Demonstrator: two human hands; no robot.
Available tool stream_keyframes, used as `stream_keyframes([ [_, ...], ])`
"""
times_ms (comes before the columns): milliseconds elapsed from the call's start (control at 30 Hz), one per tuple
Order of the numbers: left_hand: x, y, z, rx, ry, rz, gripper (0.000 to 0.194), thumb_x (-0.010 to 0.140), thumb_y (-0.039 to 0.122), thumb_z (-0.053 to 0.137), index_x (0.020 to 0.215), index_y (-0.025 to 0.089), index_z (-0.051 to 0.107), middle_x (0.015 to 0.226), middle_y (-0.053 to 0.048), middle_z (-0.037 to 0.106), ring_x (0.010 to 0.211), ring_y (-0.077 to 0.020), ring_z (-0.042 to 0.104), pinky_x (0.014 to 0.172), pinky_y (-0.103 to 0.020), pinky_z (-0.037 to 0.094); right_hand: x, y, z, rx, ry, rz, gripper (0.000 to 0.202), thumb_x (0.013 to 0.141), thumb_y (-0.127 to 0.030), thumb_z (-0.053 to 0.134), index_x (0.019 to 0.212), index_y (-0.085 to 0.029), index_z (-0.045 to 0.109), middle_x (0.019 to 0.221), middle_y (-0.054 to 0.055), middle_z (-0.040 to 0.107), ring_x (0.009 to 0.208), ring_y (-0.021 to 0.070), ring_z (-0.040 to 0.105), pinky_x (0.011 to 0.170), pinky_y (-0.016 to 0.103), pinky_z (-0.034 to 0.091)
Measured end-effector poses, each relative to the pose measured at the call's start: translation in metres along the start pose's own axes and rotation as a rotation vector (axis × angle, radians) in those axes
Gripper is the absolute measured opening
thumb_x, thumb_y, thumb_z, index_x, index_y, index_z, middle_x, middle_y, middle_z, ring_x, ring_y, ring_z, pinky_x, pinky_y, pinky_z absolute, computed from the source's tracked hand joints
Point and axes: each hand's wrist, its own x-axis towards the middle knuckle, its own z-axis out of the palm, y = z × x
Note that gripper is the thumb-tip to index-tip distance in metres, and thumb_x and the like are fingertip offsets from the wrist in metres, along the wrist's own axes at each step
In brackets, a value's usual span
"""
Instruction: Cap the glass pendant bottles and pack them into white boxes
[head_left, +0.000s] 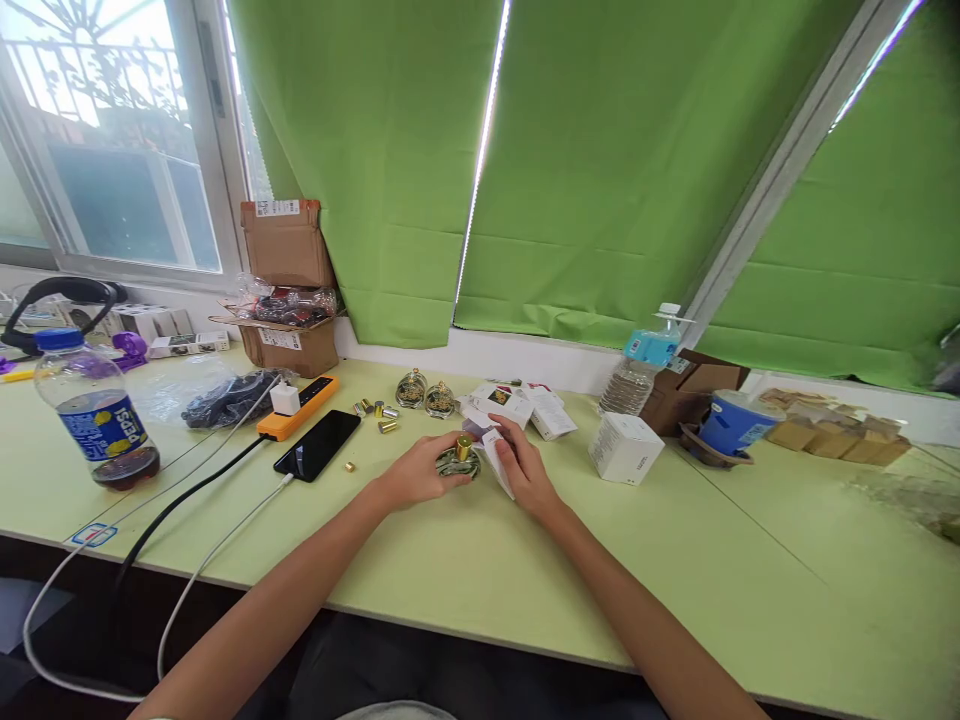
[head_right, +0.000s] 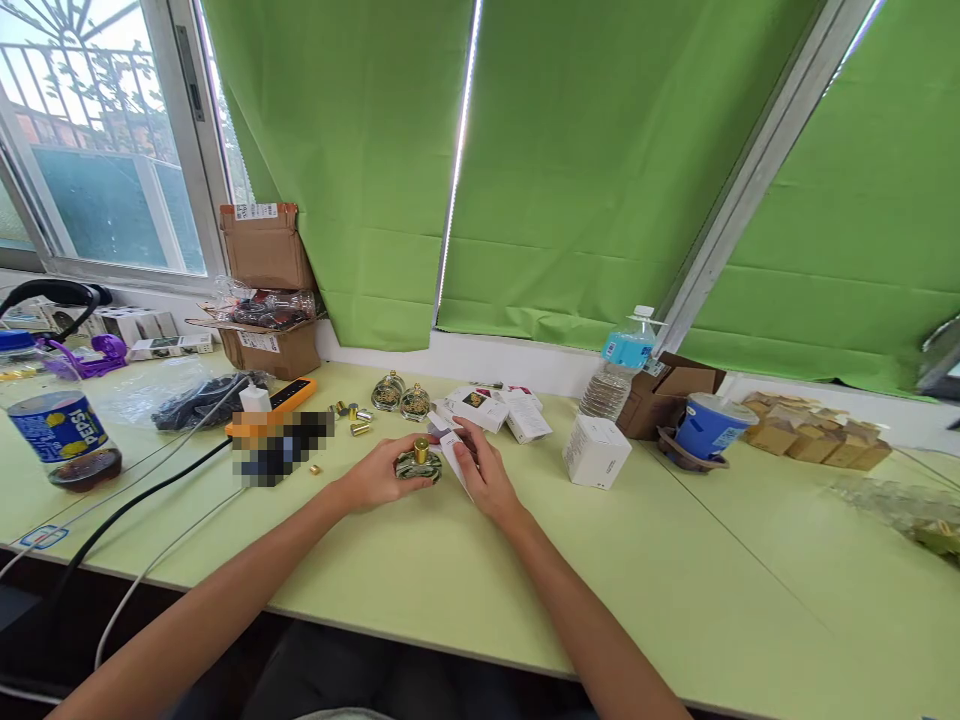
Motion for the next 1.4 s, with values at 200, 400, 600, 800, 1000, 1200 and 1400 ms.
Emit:
stream_keyframes([
  [200, -0.002, 0.007, 0.005, 0.040, 0.061, -0.064, 0.059, 0.079, 0.037, 0.069, 0.134, 0.029, 0.051, 0.120, -0.002, 0.065, 0.104, -0.0231, 0.058, 0.097, -0.035, 0.044, -0.002, -0.004, 0.005, -0.093, 0.128, -0.038, 0.057, 0.100, -0.042, 0.033, 0.151, -0.023, 0.018, 0.128, 0.013, 0.058, 0.108, 0.0236, 0.061, 0.092, 0.040, 0.050],
  [400, 0.001, 0.007, 0.007, 0.011, 0.034, 0.000, 0.052, 0.080, 0.037, 0.068, 0.130, 0.027, 0.055, 0.113, -0.001, 0.068, 0.096, -0.0205, 0.061, 0.088, -0.031, 0.047, -0.002, 0.001, -0.006, -0.400, -0.106, -0.242, 0.047, 0.097, -0.038, 0.040, 0.142, -0.028, 0.038, 0.144, 0.012, 0.043, 0.131, 0.0275, 0.046, 0.096, 0.041, 0.050],
  [600, 0.004, 0.008, 0.006, -0.027, 0.019, 0.015, 0.041, 0.080, 0.037, 0.068, 0.118, 0.023, 0.061, 0.101, -0.001, 0.069, 0.087, -0.0171, 0.061, 0.080, -0.028, 0.049, -0.004, 0.012, 0.000, -0.345, 0.083, -0.234, 0.038, 0.093, -0.035, 0.048, 0.128, -0.024, 0.037, 0.134, 0.014, 0.052, 0.121, 0.0271, 0.055, 0.092, 0.041, 0.051],
  [800, 0.004, 0.000, 0.007, -0.156, 0.135, -0.049, 0.050, 0.073, 0.041, 0.075, 0.117, 0.021, 0.062, 0.095, -0.002, 0.068, 0.075, -0.0145, 0.060, 0.061, -0.024, 0.051, -0.007, 0.012, 0.004, -0.348, 0.105, -0.154, 0.029, 0.092, -0.039, 0.050, 0.115, -0.025, 0.038, 0.117, 0.012, 0.061, 0.076, 0.0194, 0.064, 0.063, 0.033, 0.050],
  [1000, 0.012, 0.003, -0.013, -0.615, 0.425, -0.006, 0.058, 0.069, 0.037, 0.080, 0.118, 0.018, 0.055, 0.099, -0.006, 0.064, 0.068, -0.0129, 0.060, 0.046, -0.023, 0.055, -0.003, 0.007, 0.002, -0.337, 0.139, -0.332, 0.015, 0.093, -0.029, 0.054, 0.107, -0.024, 0.052, 0.116, 0.012, 0.058, 0.082, 0.0181, 0.062, 0.066, 0.030, 0.051],
  [1200, 0.018, 0.009, -0.024, -0.750, 0.579, 0.065, 0.054, 0.067, 0.032, 0.082, 0.112, 0.018, 0.057, 0.096, -0.006, 0.065, 0.068, -0.0143, 0.061, 0.044, -0.026, 0.056, -0.001, 0.001, 0.003, -0.271, 0.067, -0.407, 0.032, 0.093, -0.016, 0.049, 0.120, -0.029, 0.061, 0.129, 0.012, 0.049, 0.080, 0.0159, 0.060, 0.068, 0.032, 0.052],
  [1400, 0.019, 0.012, -0.008, -0.614, 0.542, 0.114, 0.048, 0.063, 0.029, 0.086, 0.103, 0.018, 0.062, 0.095, -0.004, 0.066, 0.083, -0.0169, 0.064, 0.070, -0.029, 0.057, -0.005, -0.009, 0.008, -0.226, 0.014, -0.450, 0.041, 0.089, -0.010, 0.052, 0.124, -0.032, 0.060, 0.132, 0.011, 0.047, 0.092, 0.0193, 0.059, 0.076, 0.035, 0.053],
])
